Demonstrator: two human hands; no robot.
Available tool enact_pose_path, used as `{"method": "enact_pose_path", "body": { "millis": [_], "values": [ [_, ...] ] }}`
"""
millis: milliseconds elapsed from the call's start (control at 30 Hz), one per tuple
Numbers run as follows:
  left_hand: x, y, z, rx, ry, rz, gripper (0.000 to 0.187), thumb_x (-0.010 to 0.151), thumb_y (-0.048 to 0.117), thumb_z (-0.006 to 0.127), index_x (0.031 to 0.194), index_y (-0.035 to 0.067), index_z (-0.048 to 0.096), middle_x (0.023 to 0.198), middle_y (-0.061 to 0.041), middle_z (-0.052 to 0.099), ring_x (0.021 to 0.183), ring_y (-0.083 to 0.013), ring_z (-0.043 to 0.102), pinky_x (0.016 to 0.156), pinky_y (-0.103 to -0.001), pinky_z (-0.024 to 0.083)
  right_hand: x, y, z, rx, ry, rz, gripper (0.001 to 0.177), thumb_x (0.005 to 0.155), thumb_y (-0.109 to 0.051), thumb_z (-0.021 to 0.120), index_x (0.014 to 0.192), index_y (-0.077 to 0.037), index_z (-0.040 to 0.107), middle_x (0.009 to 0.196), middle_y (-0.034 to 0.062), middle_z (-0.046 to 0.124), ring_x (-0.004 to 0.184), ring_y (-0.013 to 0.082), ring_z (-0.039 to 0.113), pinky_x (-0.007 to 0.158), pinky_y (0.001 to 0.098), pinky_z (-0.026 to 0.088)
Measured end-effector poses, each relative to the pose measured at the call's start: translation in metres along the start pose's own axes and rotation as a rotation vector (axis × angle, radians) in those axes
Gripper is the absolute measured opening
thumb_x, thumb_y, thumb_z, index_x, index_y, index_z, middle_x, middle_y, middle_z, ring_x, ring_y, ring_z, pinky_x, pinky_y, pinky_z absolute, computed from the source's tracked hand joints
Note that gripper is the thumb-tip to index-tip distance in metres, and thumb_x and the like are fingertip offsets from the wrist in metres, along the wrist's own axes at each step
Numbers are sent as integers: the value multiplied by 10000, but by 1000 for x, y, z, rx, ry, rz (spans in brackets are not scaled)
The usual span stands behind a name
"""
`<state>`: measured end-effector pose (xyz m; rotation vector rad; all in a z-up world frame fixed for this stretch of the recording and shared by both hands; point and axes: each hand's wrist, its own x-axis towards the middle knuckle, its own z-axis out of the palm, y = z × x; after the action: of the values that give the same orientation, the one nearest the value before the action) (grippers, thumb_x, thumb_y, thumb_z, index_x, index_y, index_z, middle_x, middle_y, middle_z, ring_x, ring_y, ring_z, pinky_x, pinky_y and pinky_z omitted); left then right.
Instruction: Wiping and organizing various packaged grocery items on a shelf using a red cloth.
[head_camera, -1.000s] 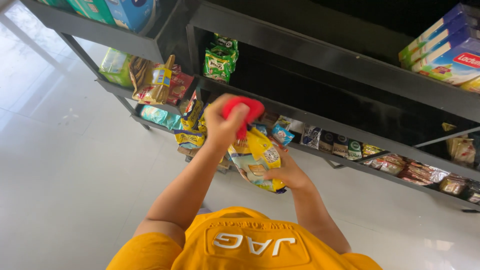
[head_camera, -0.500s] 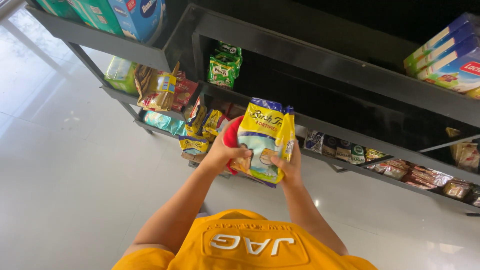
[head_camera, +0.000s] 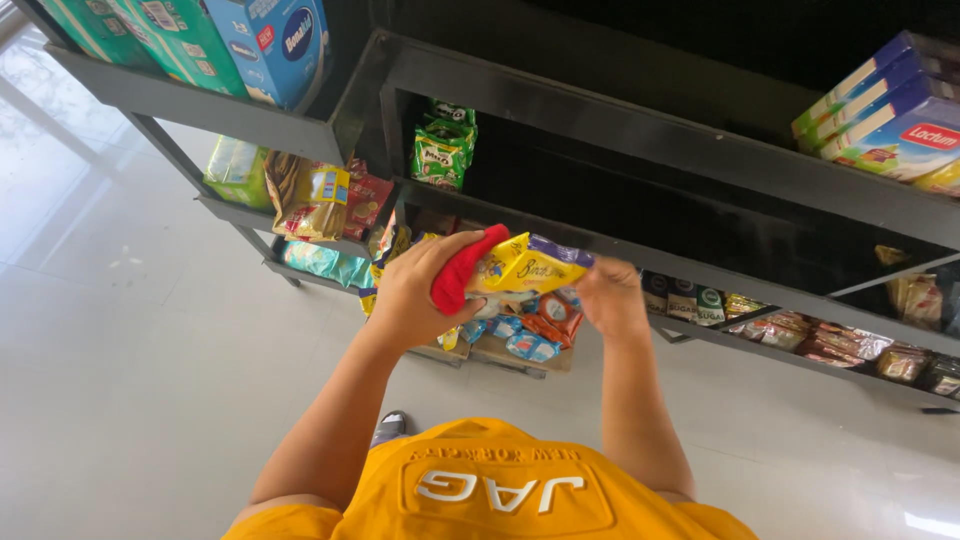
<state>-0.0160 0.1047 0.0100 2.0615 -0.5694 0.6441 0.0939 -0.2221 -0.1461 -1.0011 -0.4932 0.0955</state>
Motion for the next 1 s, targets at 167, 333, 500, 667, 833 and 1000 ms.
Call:
{"method": "enact_pose_path", "body": {
  "millis": [167, 333, 500, 667, 833, 1000],
  "values": [
    [10, 11, -13, 215, 88, 79, 745, 655, 126, 860, 1356, 146, 606, 1218, -87, 699, 1041, -324, 663, 911, -427, 547, 22, -89, 126, -261, 121, -243, 386, 1010, -208, 694, 1356, -42, 654, 1335, 139, 682, 1304, 271, 617, 1181, 393, 451],
    [10, 11, -9, 289, 98, 169, 723, 679, 94, 846, 1361, 167, 620, 1176, -72, 696, 1001, -299, 655, 879, -426, 546, 26, -79, 162, -1063, 17, -571, 444, 962, -179, 731, 1363, -25, 619, 1402, 106, 620, 1425, 271, 507, 1267, 388, 340],
    [7, 5, -9, 174, 88, 67, 787, 603, 168, 894, 1336, 142, 609, 1175, -104, 687, 1069, -347, 658, 1003, -462, 516, 32, -48, 135, -548, 137, -202, 259, 892, -29, 797, 1123, -13, 681, 1081, 28, 687, 1000, 115, 629, 911, 264, 517],
    [3, -5, -7, -367, -93, -297, 785, 623, 155, 888, 1350, 109, 596, 1190, -94, 700, 1108, -280, 663, 969, -367, 515, 32, -35, 129, -260, 194, -139, 150, 899, 25, 793, 1037, 21, 735, 959, 31, 656, 895, 117, 600, 835, 249, 494],
    [-6, -21, -7, -971, -40, -368, 568, 802, 174, 808, 1332, 85, 625, 1247, -84, 686, 1192, -208, 624, 1071, -342, 479, 30, -37, 111, 30, 119, -188, 201, 845, 68, 787, 1020, -18, 737, 955, 36, 674, 914, 144, 637, 867, 265, 519],
    [13, 14, -17, -245, 172, 220, 228, 789, 100, 803, 1001, 114, 720, 1114, -84, 658, 1068, -283, 646, 972, -382, 526, 26, -47, 116, 98, 44, -214, 140, 868, 38, 771, 1000, -9, 760, 923, 51, 672, 888, 155, 625, 833, 270, 502]
  ]
}}
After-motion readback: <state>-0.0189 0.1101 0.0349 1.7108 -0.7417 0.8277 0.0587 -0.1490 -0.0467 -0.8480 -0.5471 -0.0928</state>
